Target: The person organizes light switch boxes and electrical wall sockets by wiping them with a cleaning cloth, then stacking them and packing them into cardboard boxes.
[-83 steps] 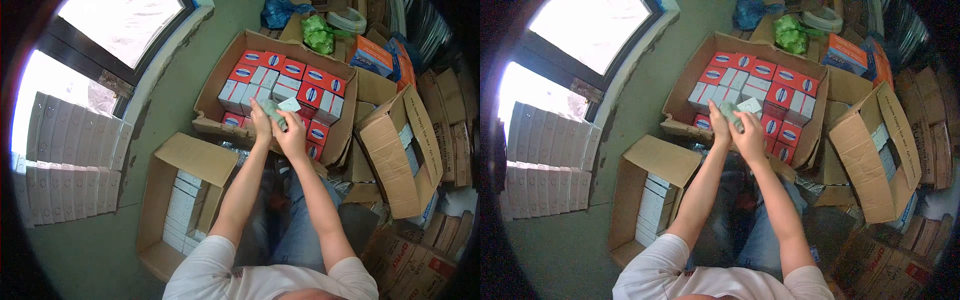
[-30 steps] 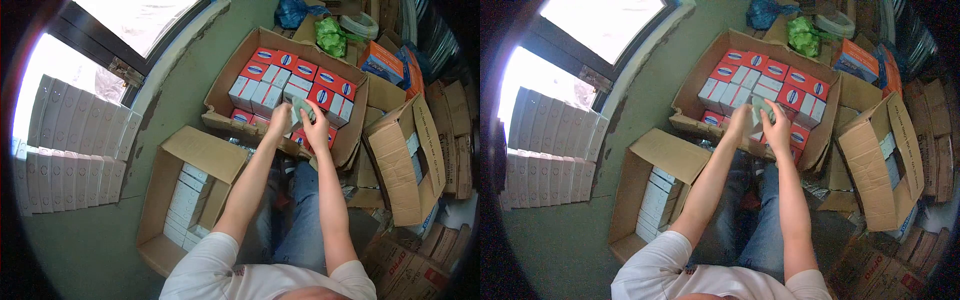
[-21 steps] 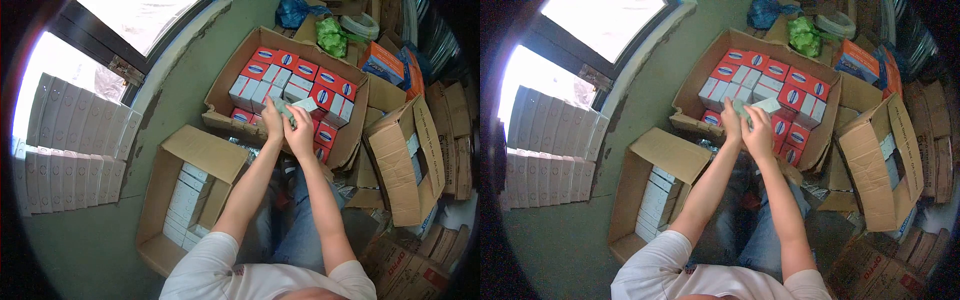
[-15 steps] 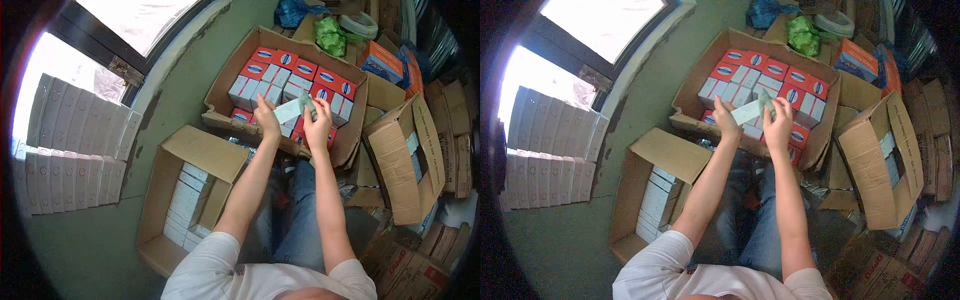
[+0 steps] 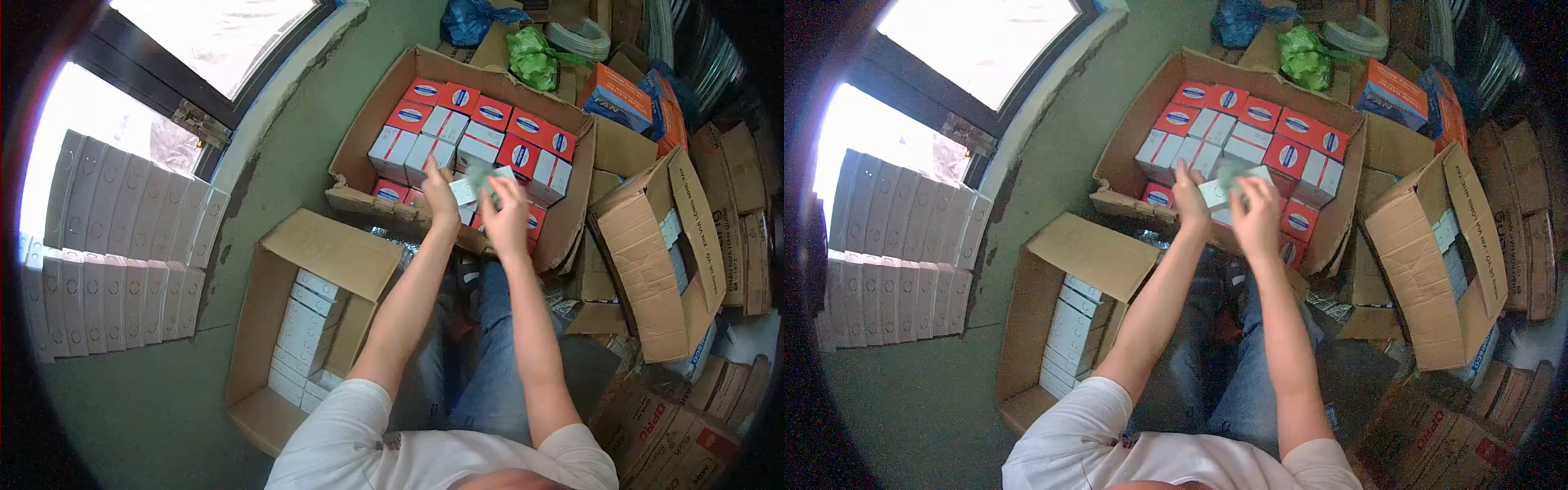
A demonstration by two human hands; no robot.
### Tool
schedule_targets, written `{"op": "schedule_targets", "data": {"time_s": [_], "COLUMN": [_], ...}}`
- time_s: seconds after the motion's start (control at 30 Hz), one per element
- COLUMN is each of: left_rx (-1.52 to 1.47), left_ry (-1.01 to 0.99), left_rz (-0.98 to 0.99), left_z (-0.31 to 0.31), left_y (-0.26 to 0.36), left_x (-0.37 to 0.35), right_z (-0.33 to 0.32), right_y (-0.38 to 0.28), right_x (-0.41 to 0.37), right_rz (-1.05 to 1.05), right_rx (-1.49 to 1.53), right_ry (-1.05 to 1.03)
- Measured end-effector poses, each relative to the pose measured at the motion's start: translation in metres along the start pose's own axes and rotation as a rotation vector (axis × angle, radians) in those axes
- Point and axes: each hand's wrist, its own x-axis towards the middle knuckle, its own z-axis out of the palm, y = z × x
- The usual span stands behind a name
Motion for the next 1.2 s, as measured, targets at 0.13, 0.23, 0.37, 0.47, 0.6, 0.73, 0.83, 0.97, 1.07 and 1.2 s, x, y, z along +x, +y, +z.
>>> {"op": "schedule_targets", "data": {"time_s": [0.13, 0.23, 0.37, 0.47, 0.6, 0.73, 0.83, 0.97, 1.07, 1.2], "left_rx": [0.006, -0.160, -0.215, -0.207, -0.068, 0.177, 0.207, 0.204, 0.368, 0.471], "left_ry": [0.059, -0.015, -0.070, -0.056, -0.157, -0.182, -0.316, -0.433, -0.495, -0.937], "left_rz": [-0.013, -0.007, -0.006, -0.093, -0.094, 0.058, 0.095, 0.055, -0.037, -0.106], "left_z": [0.001, -0.017, -0.023, -0.012, -0.015, 0.004, -0.003, -0.009, -0.009, -0.010], "left_y": [-0.003, -0.001, -0.009, -0.009, -0.002, 0.014, 0.004, -0.001, 0.007, 0.027], "left_x": [0.000, 0.019, 0.026, 0.017, 0.018, -0.009, -0.002, 0.007, 0.009, -0.007], "right_z": [0.009, 0.001, 0.005, 0.019, 0.015, 0.002, -0.005, -0.017, -0.019, -0.021], "right_y": [-0.017, 0.016, 0.023, -0.011, -0.008, 0.014, 0.030, 0.037, 0.040, 0.047], "right_x": [0.004, 0.018, 0.012, 0.005, 0.012, 0.018, 0.022, 0.024, 0.025, 0.026], "right_rz": [-0.070, 0.100, 0.032, -0.045, -0.035, 0.099, 0.325, 0.534, 0.576, 0.561], "right_rx": [0.063, -0.029, 0.011, 0.079, 0.076, 0.039, 0.177, 0.433, 0.581, 0.555], "right_ry": [-0.096, 0.064, 0.072, -0.018, 0.081, 0.275, 0.355, 0.292, 0.256, 0.260]}}
